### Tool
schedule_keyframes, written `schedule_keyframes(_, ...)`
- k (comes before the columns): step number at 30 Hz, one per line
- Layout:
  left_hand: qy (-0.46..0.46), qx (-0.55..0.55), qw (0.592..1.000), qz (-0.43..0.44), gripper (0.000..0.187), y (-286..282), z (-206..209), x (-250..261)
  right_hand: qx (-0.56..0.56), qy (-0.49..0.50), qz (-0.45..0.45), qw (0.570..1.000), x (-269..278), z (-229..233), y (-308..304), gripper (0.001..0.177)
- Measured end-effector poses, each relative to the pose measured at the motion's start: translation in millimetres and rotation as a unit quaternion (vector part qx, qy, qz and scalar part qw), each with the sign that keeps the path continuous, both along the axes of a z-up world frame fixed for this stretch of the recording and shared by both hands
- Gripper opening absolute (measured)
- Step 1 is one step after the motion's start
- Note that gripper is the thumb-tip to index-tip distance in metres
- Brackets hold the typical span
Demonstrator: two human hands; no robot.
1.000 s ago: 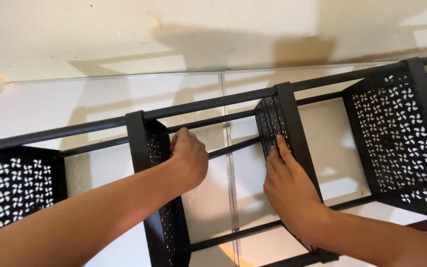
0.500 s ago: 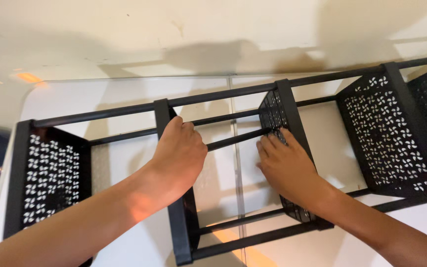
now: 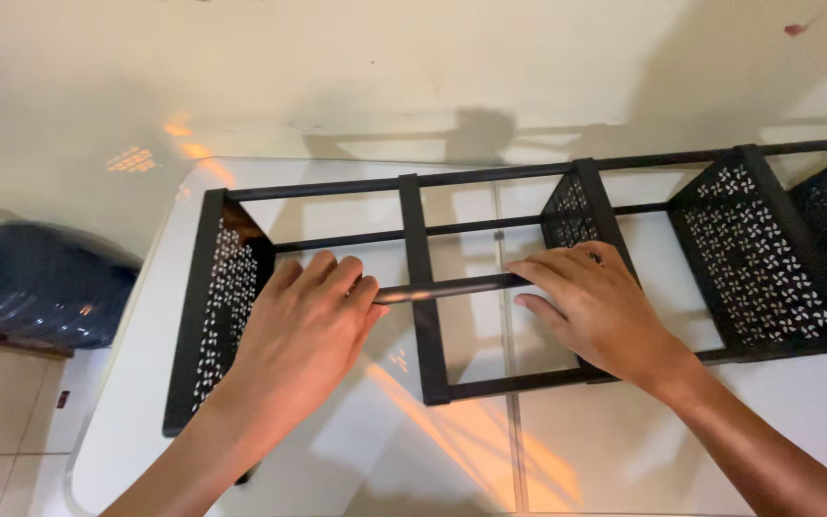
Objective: The person disassembles a black perforated metal shelving unit on a white table. They remove several horizontal support bars one by one, placing them on the table, and continue detaching components until the frame is partially dismantled.
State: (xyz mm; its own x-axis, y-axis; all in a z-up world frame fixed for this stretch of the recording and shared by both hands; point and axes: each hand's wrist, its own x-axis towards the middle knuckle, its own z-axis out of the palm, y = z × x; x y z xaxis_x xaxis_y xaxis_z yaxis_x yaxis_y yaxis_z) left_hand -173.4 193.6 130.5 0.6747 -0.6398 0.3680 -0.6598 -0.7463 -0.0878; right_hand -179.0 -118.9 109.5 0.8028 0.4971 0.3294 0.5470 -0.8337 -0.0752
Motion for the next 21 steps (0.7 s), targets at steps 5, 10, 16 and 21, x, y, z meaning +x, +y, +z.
schedule_keyframes(5,0.034,-0.165,0.985,0.043,0.022,48.8,-5.3,-44.5,0.07,0.058,-0.028,0.995,-26.1,3.3,26.7,0.033)
schedule_keyframes(10,0.097,-0.358,0.926,0.073,0.028,97.6,-19.9,-84.5,0.15,0.08,-0.003,0.985,-52.0,-6.7,53.4,0.036)
schedule_keyframes(16,0.164,-0.518,0.83,0.121,0.03,131.4,-54.5,-129.2,0.228,0.2,-0.026,0.953,-70.3,-22.7,84.0,0.038)
schedule_keyframes(21,0.177,-0.588,0.778,0.134,0.027,151.0,-83.6,-155.8,0.246,0.229,-0.009,0.942,-76.1,-23.9,97.2,0.039)
